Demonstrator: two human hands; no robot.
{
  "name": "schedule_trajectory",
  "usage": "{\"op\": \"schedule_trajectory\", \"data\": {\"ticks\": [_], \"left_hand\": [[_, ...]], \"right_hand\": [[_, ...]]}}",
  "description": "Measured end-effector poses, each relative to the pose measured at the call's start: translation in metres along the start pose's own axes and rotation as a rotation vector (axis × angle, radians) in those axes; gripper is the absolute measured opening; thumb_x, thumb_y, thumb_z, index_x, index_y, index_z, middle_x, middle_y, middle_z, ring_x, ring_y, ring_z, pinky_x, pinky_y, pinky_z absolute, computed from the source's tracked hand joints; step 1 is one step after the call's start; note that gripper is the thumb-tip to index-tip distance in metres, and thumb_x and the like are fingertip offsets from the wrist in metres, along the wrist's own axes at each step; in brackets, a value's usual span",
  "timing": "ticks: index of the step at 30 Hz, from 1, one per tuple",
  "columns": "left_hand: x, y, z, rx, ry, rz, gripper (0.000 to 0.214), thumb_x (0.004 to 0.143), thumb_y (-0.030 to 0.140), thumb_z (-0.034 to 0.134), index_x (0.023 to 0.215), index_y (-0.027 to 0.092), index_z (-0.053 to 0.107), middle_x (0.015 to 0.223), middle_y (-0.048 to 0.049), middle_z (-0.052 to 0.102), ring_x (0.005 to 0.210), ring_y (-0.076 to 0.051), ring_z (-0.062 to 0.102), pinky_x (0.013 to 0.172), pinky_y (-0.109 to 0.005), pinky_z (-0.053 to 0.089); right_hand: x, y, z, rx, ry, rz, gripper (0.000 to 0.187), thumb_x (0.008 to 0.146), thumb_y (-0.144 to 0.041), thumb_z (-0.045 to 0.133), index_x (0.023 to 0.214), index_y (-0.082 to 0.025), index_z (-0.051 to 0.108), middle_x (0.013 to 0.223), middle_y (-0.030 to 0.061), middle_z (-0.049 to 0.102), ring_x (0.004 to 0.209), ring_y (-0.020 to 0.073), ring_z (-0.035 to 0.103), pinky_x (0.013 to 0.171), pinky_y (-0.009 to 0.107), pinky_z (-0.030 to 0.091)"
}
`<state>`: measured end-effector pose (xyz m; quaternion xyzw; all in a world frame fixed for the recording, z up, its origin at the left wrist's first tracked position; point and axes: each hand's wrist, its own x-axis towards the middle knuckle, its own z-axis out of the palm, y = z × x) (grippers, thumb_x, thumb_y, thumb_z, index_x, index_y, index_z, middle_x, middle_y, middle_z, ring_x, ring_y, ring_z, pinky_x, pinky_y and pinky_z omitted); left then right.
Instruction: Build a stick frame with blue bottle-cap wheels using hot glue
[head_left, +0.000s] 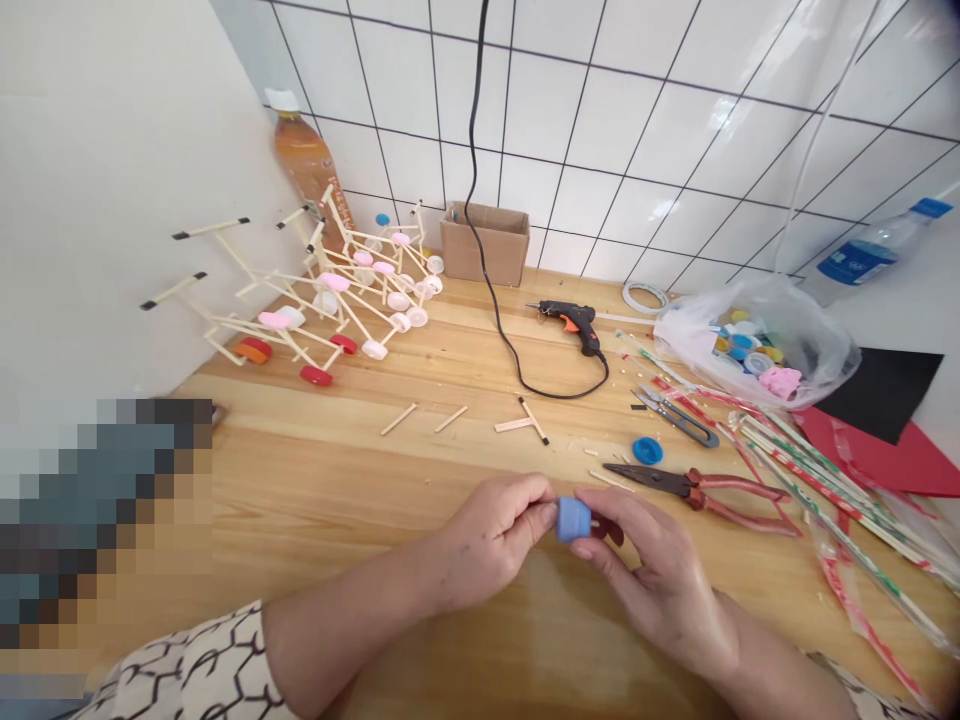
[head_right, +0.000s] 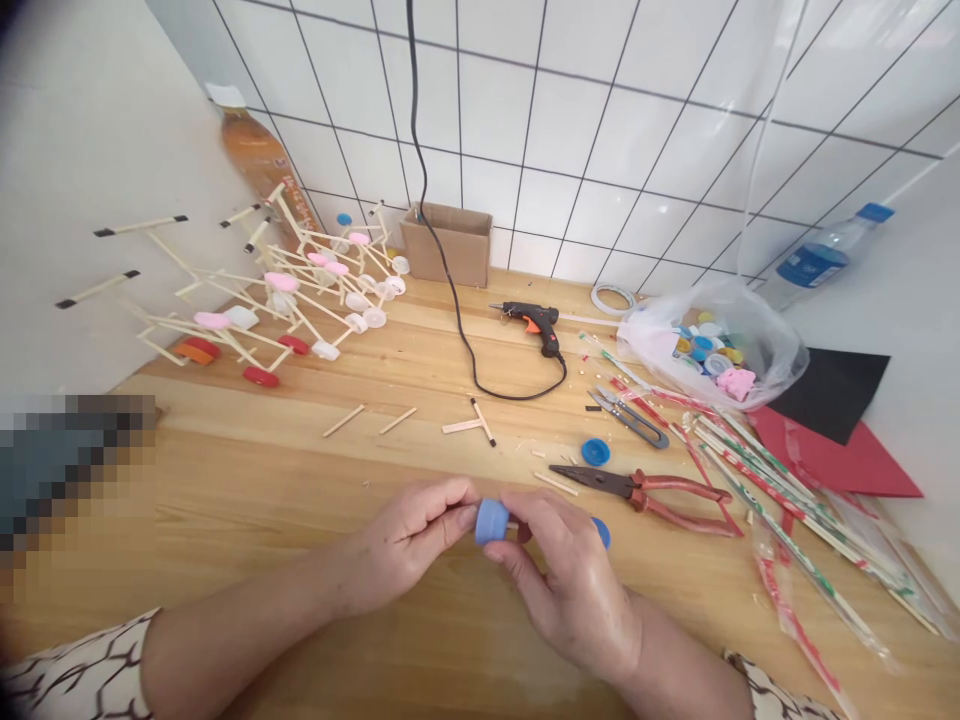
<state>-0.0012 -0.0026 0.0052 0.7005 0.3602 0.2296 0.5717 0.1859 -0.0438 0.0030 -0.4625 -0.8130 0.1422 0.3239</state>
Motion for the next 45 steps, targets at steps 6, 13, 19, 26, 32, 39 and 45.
{"op": "schedule_trajectory", "data": {"ticks": [6,13,19,26,32,39,45], "left_hand": [[-0.002,-0.001,0.0,0.008,0.044,0.132,0.021,0.086,0.023,0.039,0.066,0.017,0.042,0.06,0.0045,0.038,0.056,-0.009,0.035,0.054,-0.02,0.03],[-0.003,-0.003,0.002,-0.094,0.037,0.168,0.019,0.085,0.02,0.042,0.067,0.015,0.044,0.06,0.0042,0.039,0.056,-0.008,0.035,0.054,-0.02,0.03],[-0.003,-0.004,0.0,-0.174,0.011,0.181,0.019,0.082,0.02,0.045,0.064,0.016,0.042,0.056,0.006,0.034,0.052,-0.007,0.03,0.052,-0.02,0.028],[-0.001,-0.008,0.001,-0.27,-0.037,0.125,0.02,0.081,0.024,0.047,0.064,0.016,0.043,0.056,0.0064,0.032,0.053,-0.007,0.028,0.051,-0.02,0.025],[0.002,-0.007,-0.002,-0.202,0.012,0.087,0.019,0.082,0.028,0.046,0.068,0.016,0.047,0.061,0.0045,0.038,0.058,-0.009,0.035,0.056,-0.021,0.03],[0.004,-0.005,-0.006,-0.162,0.116,0.075,0.022,0.084,0.029,0.047,0.068,0.015,0.048,0.06,0.0045,0.041,0.056,-0.008,0.035,0.054,-0.021,0.03],[0.005,-0.008,-0.004,-0.136,0.058,0.072,0.021,0.085,0.03,0.047,0.069,0.015,0.049,0.058,0.0055,0.037,0.055,-0.008,0.032,0.052,-0.021,0.027]], "right_hand": [[0.002,-0.006,-0.003,0.027,0.048,-0.042,0.021,0.089,-0.033,0.051,0.106,-0.02,0.053,0.074,0.0038,0.066,0.057,0.0139,0.06,0.054,0.025,0.051],[-0.001,-0.008,-0.002,-0.058,0.102,-0.14,0.025,0.088,-0.029,0.053,0.11,-0.017,0.052,0.08,0.007,0.066,0.064,0.0153,0.061,0.059,0.027,0.053],[-0.005,-0.007,-0.002,-0.089,0.121,-0.172,0.027,0.089,-0.029,0.052,0.112,-0.014,0.052,0.081,0.009,0.068,0.068,0.0164,0.063,0.062,0.028,0.054],[-0.006,-0.006,-0.001,-0.106,0.142,-0.201,0.028,0.088,-0.026,0.053,0.113,-0.013,0.052,0.086,0.0109,0.069,0.076,0.018,0.064,0.07,0.029,0.054],[0.002,-0.006,-0.004,-0.011,0.071,-0.072,0.029,0.088,-0.031,0.054,0.113,-0.017,0.051,0.081,0.0061,0.068,0.066,0.0142,0.062,0.063,0.025,0.053],[0.005,0.001,-0.009,0.139,0.039,0.129,0.017,0.089,-0.026,0.051,0.103,-0.02,0.053,0.079,0.0018,0.062,0.068,0.0126,0.057,0.059,0.022,0.048],[0.005,0.001,-0.009,0.209,-0.083,0.18,0.012,0.091,-0.019,0.043,0.083,-0.02,0.053,0.068,-0.0015,0.053,0.06,0.0106,0.048,0.054,0.022,0.041]]}}
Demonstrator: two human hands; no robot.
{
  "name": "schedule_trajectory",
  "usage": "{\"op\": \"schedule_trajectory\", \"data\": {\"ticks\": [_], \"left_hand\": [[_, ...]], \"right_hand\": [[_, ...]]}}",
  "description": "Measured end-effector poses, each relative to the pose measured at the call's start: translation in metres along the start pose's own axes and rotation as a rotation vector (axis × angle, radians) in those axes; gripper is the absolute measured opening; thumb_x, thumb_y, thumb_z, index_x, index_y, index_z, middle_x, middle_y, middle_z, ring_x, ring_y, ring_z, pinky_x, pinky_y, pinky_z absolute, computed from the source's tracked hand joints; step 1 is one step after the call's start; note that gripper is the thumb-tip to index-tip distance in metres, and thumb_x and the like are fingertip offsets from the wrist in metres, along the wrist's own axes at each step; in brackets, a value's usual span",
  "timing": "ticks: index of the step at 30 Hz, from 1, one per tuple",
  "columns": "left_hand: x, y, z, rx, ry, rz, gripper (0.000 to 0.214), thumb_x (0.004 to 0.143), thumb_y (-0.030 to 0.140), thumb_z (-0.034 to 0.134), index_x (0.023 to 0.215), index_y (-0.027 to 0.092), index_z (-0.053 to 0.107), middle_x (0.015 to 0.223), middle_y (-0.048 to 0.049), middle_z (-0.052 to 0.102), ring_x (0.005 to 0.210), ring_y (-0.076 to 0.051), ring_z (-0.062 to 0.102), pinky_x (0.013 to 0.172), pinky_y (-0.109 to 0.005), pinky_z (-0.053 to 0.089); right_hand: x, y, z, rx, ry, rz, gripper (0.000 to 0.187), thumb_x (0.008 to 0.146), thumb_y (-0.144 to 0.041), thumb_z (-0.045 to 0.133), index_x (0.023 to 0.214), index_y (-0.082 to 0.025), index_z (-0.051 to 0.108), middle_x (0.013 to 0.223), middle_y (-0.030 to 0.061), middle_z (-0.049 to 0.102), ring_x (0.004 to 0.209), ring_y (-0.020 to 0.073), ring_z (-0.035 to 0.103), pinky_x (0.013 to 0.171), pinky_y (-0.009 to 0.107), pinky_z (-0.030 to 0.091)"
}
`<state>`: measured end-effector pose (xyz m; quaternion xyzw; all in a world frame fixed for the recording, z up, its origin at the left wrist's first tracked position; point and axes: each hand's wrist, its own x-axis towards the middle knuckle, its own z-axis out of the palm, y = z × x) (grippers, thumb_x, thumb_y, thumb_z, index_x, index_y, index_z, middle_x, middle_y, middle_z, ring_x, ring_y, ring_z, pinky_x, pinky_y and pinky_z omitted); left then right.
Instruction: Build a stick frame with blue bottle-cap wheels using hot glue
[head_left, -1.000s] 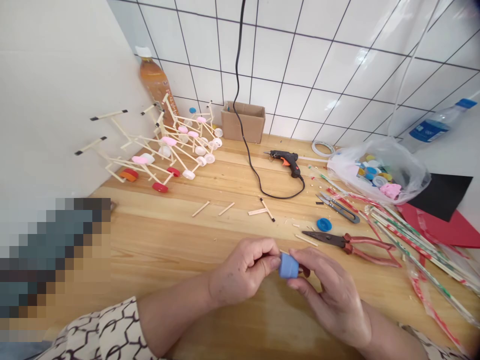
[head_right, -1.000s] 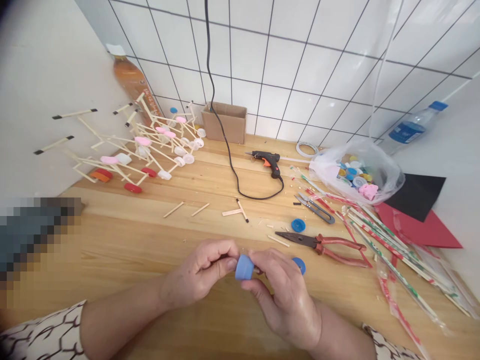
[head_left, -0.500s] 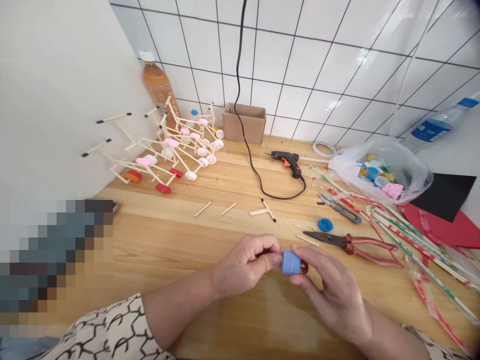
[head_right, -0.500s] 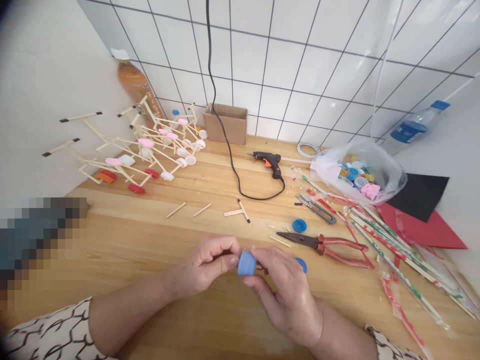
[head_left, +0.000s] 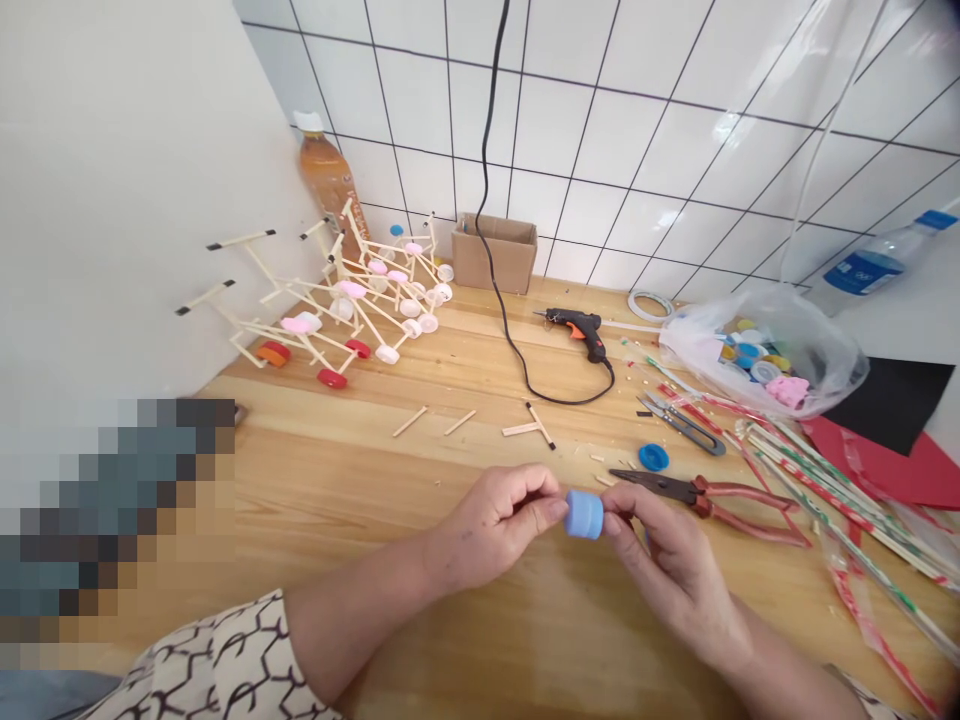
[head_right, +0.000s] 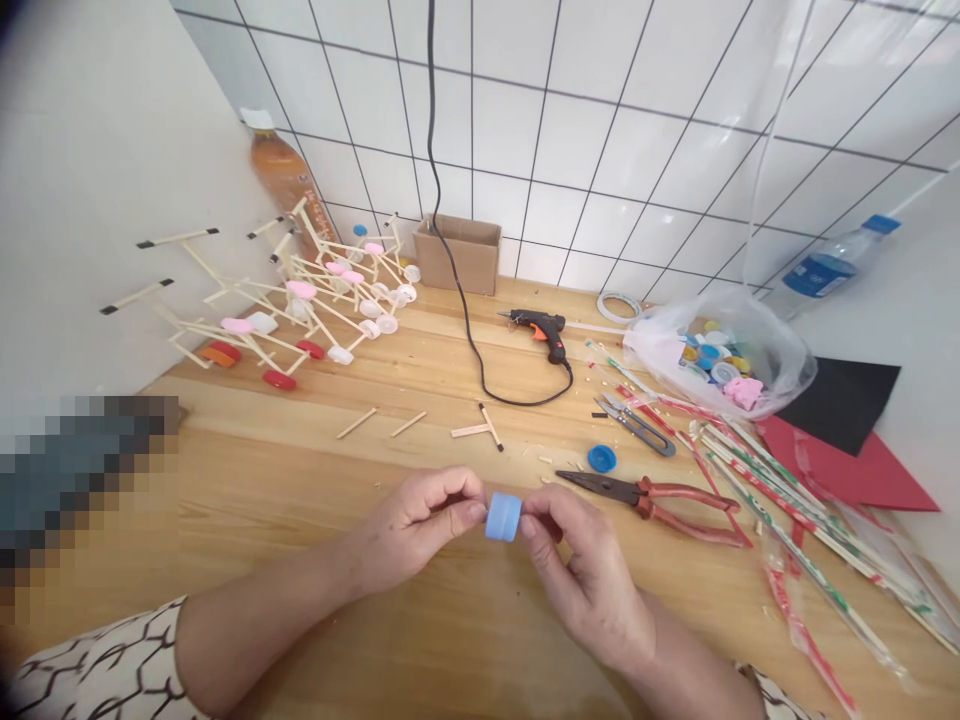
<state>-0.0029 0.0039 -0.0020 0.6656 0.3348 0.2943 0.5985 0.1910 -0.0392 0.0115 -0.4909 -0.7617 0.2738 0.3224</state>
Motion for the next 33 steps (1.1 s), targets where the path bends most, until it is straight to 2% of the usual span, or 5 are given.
{"op": "schedule_trajectory", "data": {"ticks": [6,21,24,27,33], "left_hand": [[-0.001,-0.001,-0.001,-0.103,-0.058,-0.082,0.029,0.087,0.04,0.044,0.072,0.016,0.046,0.056,0.0067,0.033,0.05,-0.007,0.029,0.046,-0.02,0.023],[0.001,0.003,-0.001,-0.225,-0.165,-0.288,0.029,0.084,0.043,0.047,0.072,0.016,0.045,0.057,0.0055,0.043,0.046,-0.006,0.037,0.046,-0.019,0.03],[0.0,0.004,-0.001,-0.106,-0.105,-0.224,0.024,0.086,0.036,0.045,0.074,0.016,0.047,0.058,0.0054,0.042,0.049,-0.007,0.037,0.047,-0.02,0.029],[-0.002,0.003,0.0,0.141,-0.025,-0.037,0.019,0.086,0.026,0.043,0.071,0.016,0.048,0.062,0.0035,0.044,0.058,-0.009,0.041,0.054,-0.021,0.032],[-0.005,-0.002,0.004,0.336,-0.021,0.211,0.022,0.089,0.021,0.036,0.068,0.018,0.041,0.063,0.0024,0.043,0.059,-0.01,0.04,0.057,-0.022,0.032]], "right_hand": [[-0.001,0.005,0.001,0.057,0.019,0.068,0.014,0.091,-0.023,0.044,0.083,-0.019,0.054,0.07,0.0002,0.055,0.062,0.0122,0.051,0.056,0.023,0.043],[0.0,0.004,0.002,-0.003,0.071,-0.047,0.009,0.088,-0.016,0.047,0.088,-0.02,0.054,0.076,0.0014,0.062,0.067,0.0128,0.058,0.06,0.023,0.047],[0.0,0.003,0.0,0.043,0.031,-0.012,0.014,0.089,-0.022,0.047,0.101,-0.019,0.053,0.083,0.0035,0.065,0.075,0.0149,0.062,0.064,0.024,0.051],[0.0,0.004,0.003,-0.009,0.058,-0.047,0.03,0.087,-0.034,0.051,0.112,-0.017,0.052,0.081,0.0044,0.067,0.069,0.015,0.063,0.06,0.024,0.053],[-0.003,0.003,0.014,-0.156,0.146,-0.128,0.028,0.088,-0.037,0.052,0.107,-0.018,0.061,0.075,0.0044,0.069,0.059,0.0146,0.063,0.055,0.024,0.052]]}}
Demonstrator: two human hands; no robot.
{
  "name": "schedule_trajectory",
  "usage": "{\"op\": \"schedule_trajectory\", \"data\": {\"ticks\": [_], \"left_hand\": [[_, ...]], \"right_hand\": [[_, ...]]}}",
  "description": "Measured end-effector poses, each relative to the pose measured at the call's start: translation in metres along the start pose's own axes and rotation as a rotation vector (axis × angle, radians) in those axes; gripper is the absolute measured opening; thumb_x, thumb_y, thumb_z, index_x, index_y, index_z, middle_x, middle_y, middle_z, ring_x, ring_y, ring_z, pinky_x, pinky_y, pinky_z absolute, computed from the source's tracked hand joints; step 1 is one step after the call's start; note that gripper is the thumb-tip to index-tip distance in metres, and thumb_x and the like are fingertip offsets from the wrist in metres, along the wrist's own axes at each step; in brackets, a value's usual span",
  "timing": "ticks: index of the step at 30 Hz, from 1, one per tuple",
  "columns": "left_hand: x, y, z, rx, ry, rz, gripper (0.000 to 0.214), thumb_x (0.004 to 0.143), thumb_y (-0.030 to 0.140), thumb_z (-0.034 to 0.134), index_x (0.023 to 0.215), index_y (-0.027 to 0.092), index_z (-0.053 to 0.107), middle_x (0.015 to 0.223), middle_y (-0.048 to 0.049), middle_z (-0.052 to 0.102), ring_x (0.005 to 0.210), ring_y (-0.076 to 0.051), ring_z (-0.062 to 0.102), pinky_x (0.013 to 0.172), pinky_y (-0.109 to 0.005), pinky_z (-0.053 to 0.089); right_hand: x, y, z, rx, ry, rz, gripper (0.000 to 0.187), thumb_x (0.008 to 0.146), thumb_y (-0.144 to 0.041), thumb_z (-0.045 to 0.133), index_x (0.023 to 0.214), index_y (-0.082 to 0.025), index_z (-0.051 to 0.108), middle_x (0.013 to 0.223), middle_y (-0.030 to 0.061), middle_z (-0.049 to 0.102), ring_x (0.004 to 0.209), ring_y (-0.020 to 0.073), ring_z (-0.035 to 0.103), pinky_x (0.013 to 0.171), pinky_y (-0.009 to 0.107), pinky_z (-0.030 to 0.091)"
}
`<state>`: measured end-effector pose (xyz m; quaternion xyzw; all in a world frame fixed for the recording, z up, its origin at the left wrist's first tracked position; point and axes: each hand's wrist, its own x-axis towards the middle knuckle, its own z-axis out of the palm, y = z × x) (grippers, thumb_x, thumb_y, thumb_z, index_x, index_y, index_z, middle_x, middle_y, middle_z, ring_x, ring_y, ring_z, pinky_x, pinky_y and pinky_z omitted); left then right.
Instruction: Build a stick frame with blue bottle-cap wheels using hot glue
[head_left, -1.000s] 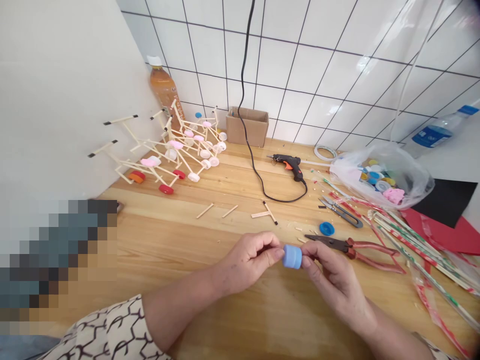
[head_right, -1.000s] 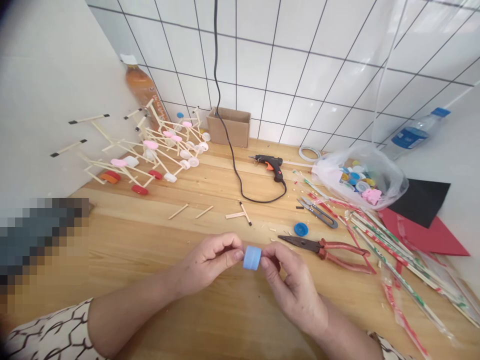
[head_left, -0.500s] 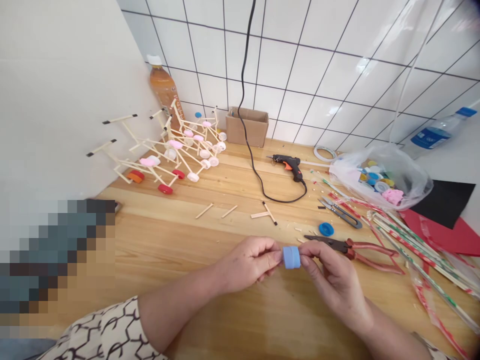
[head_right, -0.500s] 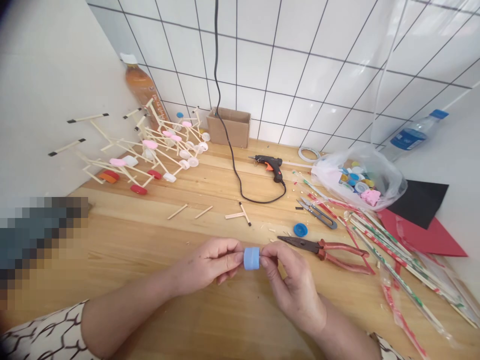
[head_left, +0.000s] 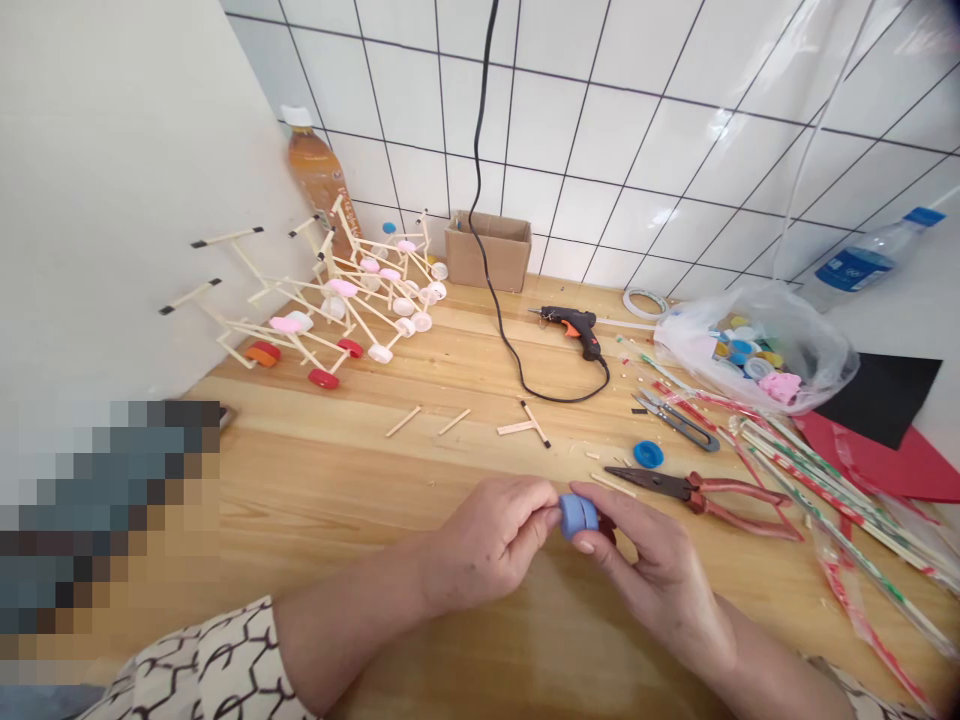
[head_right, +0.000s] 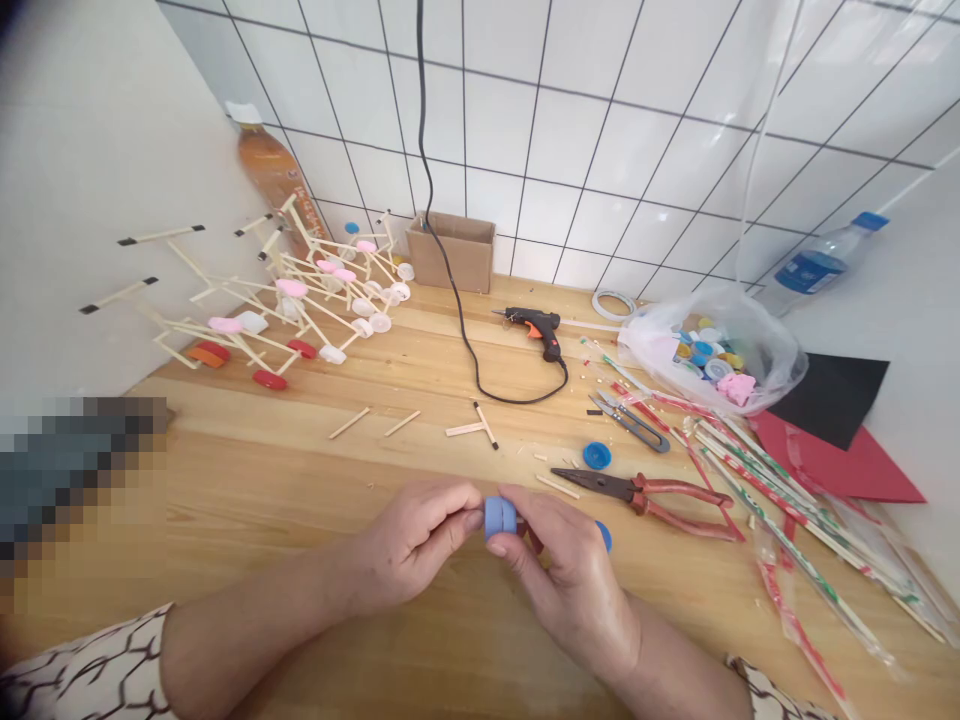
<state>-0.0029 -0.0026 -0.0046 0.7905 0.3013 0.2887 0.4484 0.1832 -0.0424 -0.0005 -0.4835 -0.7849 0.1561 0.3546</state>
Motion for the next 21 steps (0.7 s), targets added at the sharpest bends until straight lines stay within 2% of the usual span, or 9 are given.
{"op": "schedule_trajectory", "data": {"ticks": [5,11,16,18,21], "left_hand": [[0.0,0.007,-0.001,-0.043,0.014,-0.03,0.024,0.09,0.022,0.034,0.066,0.019,0.036,0.061,0.0033,0.039,0.057,-0.01,0.037,0.056,-0.022,0.031],[-0.001,0.013,-0.001,-0.207,0.0,-0.153,0.029,0.089,0.028,0.037,0.062,0.018,0.033,0.057,0.0052,0.034,0.055,-0.009,0.033,0.053,-0.021,0.029],[-0.001,0.011,0.0,-0.352,-0.062,-0.243,0.03,0.09,0.034,0.038,0.064,0.017,0.038,0.06,0.0051,0.031,0.056,-0.009,0.03,0.052,-0.021,0.027],[0.0,0.01,0.0,-0.359,-0.084,-0.267,0.031,0.089,0.035,0.038,0.064,0.017,0.039,0.06,0.005,0.031,0.057,-0.009,0.03,0.053,-0.022,0.027],[0.0,0.01,0.0,-0.311,-0.054,-0.252,0.03,0.089,0.033,0.039,0.063,0.017,0.036,0.059,0.0052,0.031,0.056,-0.009,0.031,0.053,-0.021,0.027]], "right_hand": [[-0.002,-0.005,0.001,0.002,0.036,-0.048,0.028,0.088,-0.033,0.052,0.111,-0.019,0.06,0.08,0.0063,0.07,0.074,0.0185,0.067,0.065,0.027,0.055],[0.0,-0.01,-0.002,0.033,0.048,-0.112,0.028,0.086,-0.028,0.056,0.113,-0.019,0.059,0.079,0.0056,0.068,0.069,0.0168,0.065,0.062,0.027,0.054],[0.0,-0.011,-0.004,0.044,0.048,-0.166,0.03,0.085,-0.024,0.059,0.114,-0.02,0.057,0.085,0.0067,0.068,0.072,0.0162,0.063,0.063,0.027,0.054],[0.0,-0.01,-0.003,0.041,0.043,-0.164,0.029,0.085,-0.025,0.058,0.114,-0.02,0.056,0.084,0.0065,0.068,0.071,0.0163,0.063,0.063,0.027,0.053],[0.0,-0.009,-0.002,0.037,0.018,-0.111,0.026,0.086,-0.029,0.057,0.111,-0.02,0.057,0.08,0.0052,0.067,0.065,0.0151,0.061,0.058,0.026,0.052]]}}
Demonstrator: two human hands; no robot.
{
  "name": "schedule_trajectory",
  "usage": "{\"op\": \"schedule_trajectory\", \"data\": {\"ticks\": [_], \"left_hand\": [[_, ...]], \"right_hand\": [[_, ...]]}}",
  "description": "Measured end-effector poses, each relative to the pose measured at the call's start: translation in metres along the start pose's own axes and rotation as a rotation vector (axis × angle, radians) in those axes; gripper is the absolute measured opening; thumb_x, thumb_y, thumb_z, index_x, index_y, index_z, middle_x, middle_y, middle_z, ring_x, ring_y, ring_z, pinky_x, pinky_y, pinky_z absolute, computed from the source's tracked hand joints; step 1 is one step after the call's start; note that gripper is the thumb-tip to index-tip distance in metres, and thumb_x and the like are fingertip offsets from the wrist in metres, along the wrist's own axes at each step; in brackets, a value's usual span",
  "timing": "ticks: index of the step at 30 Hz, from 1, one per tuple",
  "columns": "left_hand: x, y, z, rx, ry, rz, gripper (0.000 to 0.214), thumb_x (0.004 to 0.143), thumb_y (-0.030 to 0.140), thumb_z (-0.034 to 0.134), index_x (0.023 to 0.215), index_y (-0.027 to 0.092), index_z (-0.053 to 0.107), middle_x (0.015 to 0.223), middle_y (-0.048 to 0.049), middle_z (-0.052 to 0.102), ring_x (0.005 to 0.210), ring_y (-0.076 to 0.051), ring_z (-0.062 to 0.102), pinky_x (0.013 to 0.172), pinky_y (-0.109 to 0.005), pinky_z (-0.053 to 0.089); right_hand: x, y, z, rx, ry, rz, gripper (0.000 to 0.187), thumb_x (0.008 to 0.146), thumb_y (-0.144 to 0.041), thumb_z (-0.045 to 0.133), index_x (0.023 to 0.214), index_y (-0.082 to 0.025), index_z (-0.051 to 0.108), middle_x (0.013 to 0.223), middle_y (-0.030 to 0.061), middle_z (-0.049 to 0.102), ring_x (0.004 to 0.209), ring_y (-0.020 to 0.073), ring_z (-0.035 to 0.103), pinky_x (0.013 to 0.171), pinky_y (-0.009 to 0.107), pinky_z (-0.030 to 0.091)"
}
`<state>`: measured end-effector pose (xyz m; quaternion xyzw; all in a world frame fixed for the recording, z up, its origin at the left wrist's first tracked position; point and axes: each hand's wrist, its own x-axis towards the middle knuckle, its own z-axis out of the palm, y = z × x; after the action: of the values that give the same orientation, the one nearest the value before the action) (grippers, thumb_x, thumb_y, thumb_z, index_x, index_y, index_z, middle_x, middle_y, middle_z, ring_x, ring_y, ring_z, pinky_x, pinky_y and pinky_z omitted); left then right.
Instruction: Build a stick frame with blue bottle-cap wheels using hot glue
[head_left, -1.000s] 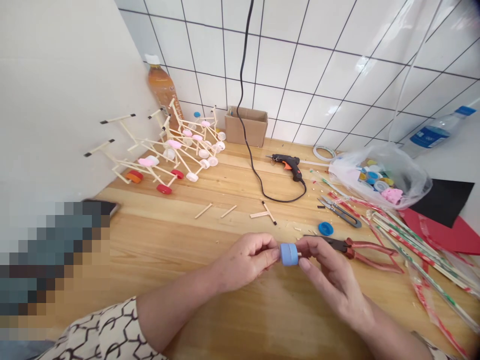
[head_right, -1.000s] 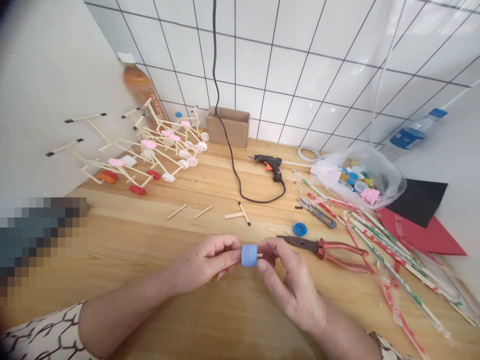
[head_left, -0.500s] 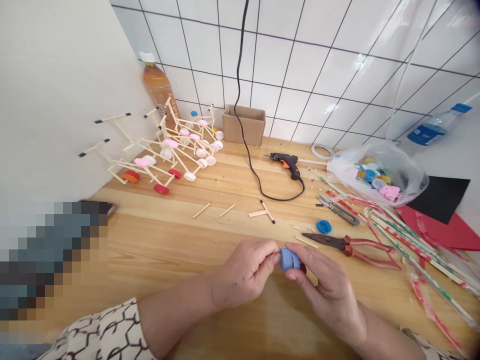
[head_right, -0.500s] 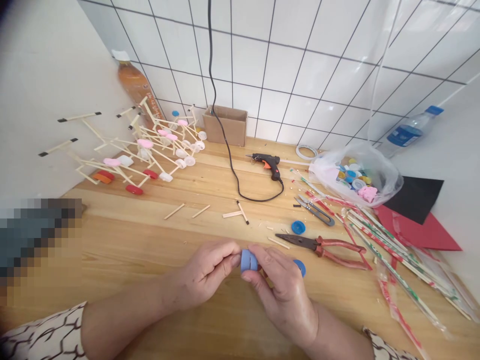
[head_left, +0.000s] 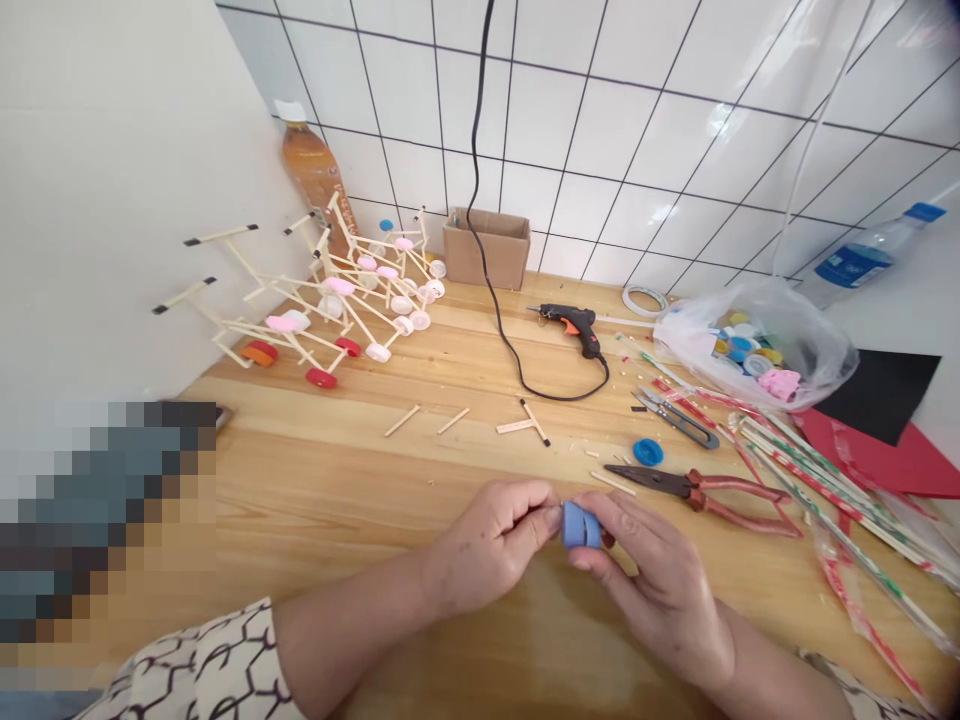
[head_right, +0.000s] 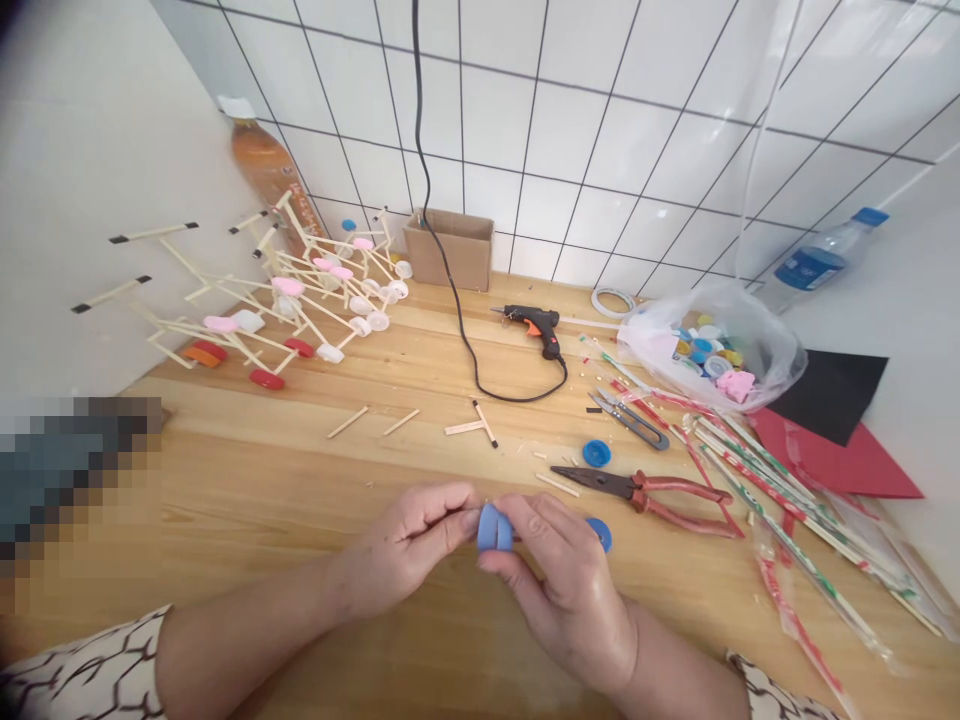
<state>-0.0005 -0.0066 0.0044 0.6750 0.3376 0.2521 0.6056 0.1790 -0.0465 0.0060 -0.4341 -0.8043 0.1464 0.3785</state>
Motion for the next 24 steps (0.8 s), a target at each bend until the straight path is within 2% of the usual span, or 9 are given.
{"op": "schedule_trajectory", "data": {"ticks": [4,9,14,18,24], "left_hand": [[-0.002,-0.001,0.002,0.089,0.059,0.109,0.026,0.089,0.026,0.038,0.065,0.018,0.038,0.06,0.0044,0.036,0.056,-0.009,0.035,0.055,-0.021,0.03],[-0.005,-0.003,0.003,0.175,0.075,0.188,0.022,0.09,0.024,0.037,0.071,0.016,0.045,0.065,0.0017,0.045,0.06,-0.01,0.041,0.059,-0.021,0.033],[-0.004,-0.002,0.002,0.206,0.115,0.188,0.022,0.09,0.022,0.036,0.07,0.017,0.043,0.062,0.0028,0.042,0.058,-0.009,0.039,0.056,-0.021,0.032],[-0.004,-0.002,0.003,0.255,0.135,0.227,0.021,0.09,0.02,0.036,0.071,0.017,0.043,0.062,0.003,0.041,0.057,-0.009,0.039,0.057,-0.021,0.032],[-0.007,-0.007,0.006,0.348,0.178,0.324,0.016,0.09,0.016,0.037,0.077,0.016,0.047,0.065,0.0007,0.047,0.06,-0.01,0.043,0.058,-0.021,0.034]], "right_hand": [[0.0,-0.001,0.002,0.016,-0.02,0.068,0.023,0.087,-0.036,0.053,0.101,-0.018,0.058,0.074,0.0037,0.065,0.06,0.0139,0.06,0.055,0.025,0.051],[0.001,-0.002,0.001,0.016,-0.009,0.081,0.028,0.088,-0.042,0.05,0.101,-0.019,0.058,0.076,0.0047,0.068,0.065,0.0152,0.064,0.055,0.022,0.052],[0.003,-0.001,-0.006,0.098,-0.034,0.096,0.025,0.09,-0.032,0.049,0.111,-0.02,0.057,0.085,0.0045,0.07,0.078,0.0163,0.067,0.065,0.021,0.054],[0.0,0.0,-0.008,0.184,-0.085,0.217,0.023,0.087,-0.022,0.052,0.109,-0.02,0.058,0.081,0.0018,0.068,0.078,0.0155,0.066,0.066,0.022,0.053],[-0.005,-0.003,-0.002,0.317,-0.078,0.373,0.02,0.088,-0.023,0.051,0.107,-0.023,0.057,0.082,0.0009,0.066,0.076,0.0144,0.065,0.067,0.023,0.052]]}}
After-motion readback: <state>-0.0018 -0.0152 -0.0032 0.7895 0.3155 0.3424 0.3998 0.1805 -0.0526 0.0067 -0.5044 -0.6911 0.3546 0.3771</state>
